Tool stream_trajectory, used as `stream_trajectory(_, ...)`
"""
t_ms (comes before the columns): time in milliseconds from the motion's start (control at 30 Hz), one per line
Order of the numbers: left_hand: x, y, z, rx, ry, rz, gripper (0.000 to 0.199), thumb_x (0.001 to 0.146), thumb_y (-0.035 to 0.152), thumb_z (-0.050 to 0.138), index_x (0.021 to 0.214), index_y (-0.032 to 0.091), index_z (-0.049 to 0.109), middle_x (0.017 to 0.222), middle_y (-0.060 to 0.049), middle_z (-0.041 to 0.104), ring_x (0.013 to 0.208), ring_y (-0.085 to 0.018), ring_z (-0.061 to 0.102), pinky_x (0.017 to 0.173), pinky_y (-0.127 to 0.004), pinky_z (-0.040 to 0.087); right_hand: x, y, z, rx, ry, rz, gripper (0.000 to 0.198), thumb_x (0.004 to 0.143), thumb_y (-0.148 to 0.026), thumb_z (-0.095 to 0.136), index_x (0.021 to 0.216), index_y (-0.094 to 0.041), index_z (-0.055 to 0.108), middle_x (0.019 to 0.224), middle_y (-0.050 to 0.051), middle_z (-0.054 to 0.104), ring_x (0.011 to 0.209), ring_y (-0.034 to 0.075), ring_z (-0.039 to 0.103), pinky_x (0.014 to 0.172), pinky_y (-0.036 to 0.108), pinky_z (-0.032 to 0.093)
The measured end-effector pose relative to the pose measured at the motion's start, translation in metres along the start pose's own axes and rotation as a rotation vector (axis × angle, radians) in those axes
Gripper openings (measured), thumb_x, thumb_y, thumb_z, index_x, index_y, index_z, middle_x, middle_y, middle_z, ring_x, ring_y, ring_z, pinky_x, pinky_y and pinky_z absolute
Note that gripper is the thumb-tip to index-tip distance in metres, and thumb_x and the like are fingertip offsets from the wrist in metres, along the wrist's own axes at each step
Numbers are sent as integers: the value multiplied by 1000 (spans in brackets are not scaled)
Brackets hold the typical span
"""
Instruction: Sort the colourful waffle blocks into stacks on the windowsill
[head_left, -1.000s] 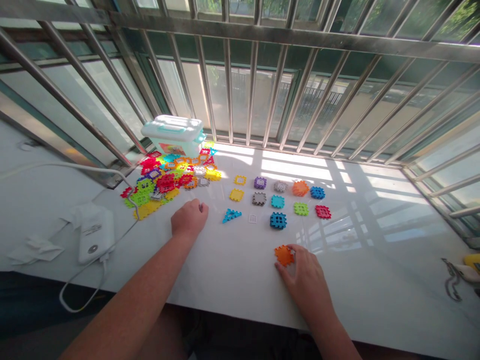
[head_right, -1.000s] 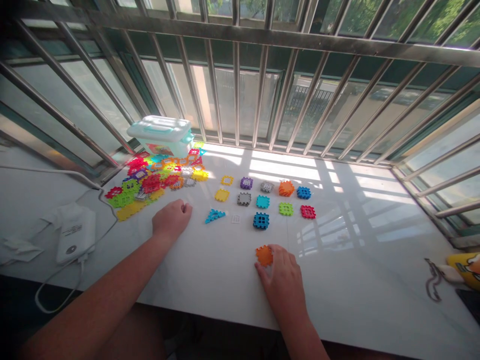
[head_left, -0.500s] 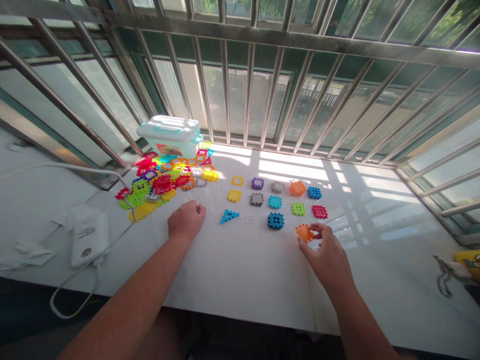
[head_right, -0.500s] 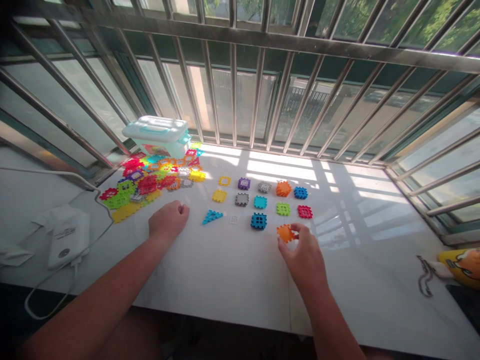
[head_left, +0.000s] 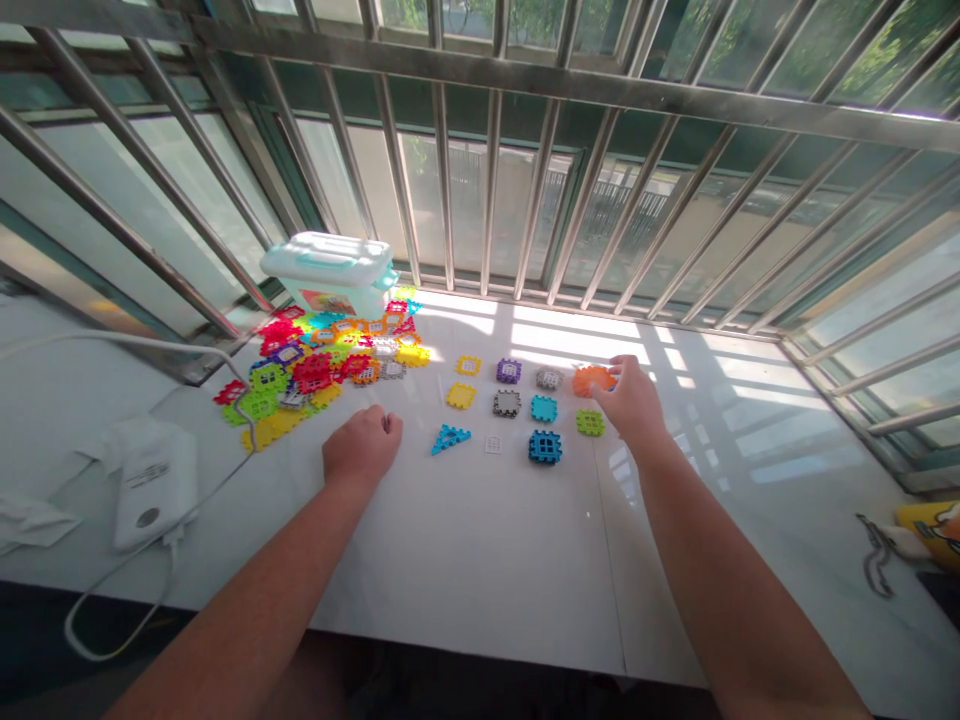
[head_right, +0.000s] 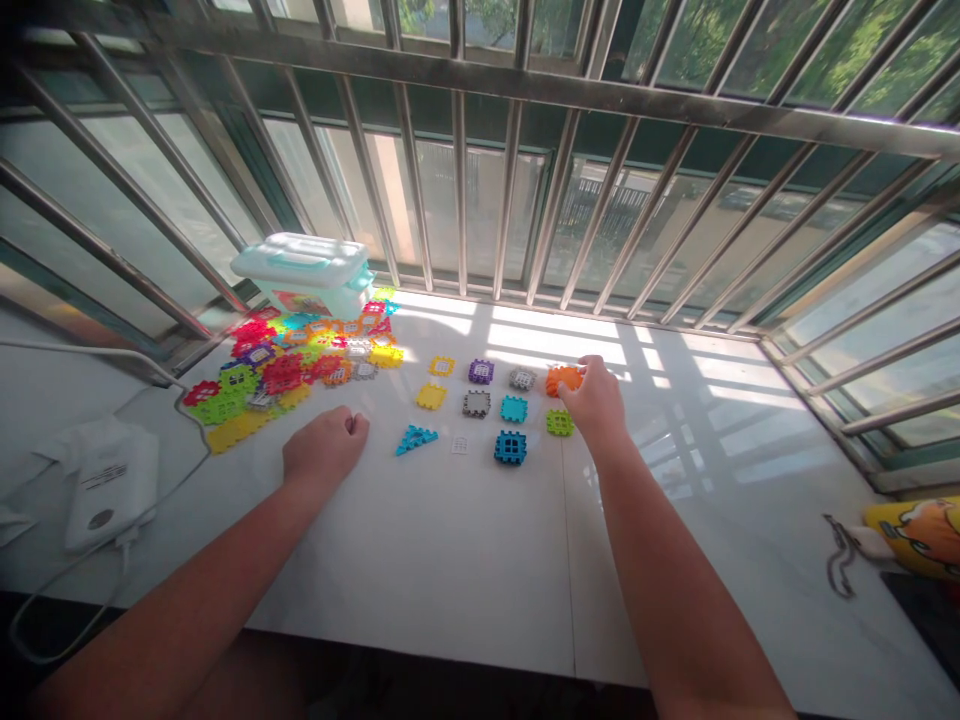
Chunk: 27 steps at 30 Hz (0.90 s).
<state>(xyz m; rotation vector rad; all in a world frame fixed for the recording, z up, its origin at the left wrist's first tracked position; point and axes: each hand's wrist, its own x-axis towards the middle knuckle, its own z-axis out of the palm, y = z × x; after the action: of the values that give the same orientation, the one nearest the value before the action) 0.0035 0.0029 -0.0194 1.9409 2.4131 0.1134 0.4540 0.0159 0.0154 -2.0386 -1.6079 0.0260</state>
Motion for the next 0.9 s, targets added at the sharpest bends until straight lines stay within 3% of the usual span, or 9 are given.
stream_trajectory(300, 1, -3, 5, -2, 9, -2, 42, 106, 46, 37, 102, 23, 72, 107, -13, 76, 92, -30, 73, 72, -36, 47, 8, 2, 12, 0, -10, -33, 58, 80, -44, 73, 129, -21, 55, 119, 13, 73, 96, 28, 63, 85, 41, 48)
stream_trajectory(600, 0, -2, 3, -7, 9, -1, 39, 106, 45, 39, 99, 23, 70, 106, -13, 77, 92, -30, 72, 70, -35, 44, 13, 2, 8, 24, -30, -8, 58, 82, -46, 72, 132, -22, 54, 124, 14, 72, 91, 26, 64, 82, 40, 48)
stream_trajectory(767, 1, -2, 4, -9, 11, -5, 39, 106, 45, 39, 101, 23, 71, 107, -13, 77, 93, -30, 72, 71, -35, 44, 9, 1, -3, 23, -30, -2, 58, 81, -47, 72, 130, -22, 55, 124, 14, 73, 93, 27, 66, 84, 41, 50)
stream_trajectory(900, 1, -2, 5, -12, 17, -4, 39, 106, 45, 39, 100, 23, 71, 106, -12, 77, 91, -30, 72, 69, -35, 43, -19, -1, -22, 39, -54, -14, 55, 80, -50, 74, 126, -24, 57, 119, 11, 75, 91, 27, 69, 81, 41, 53)
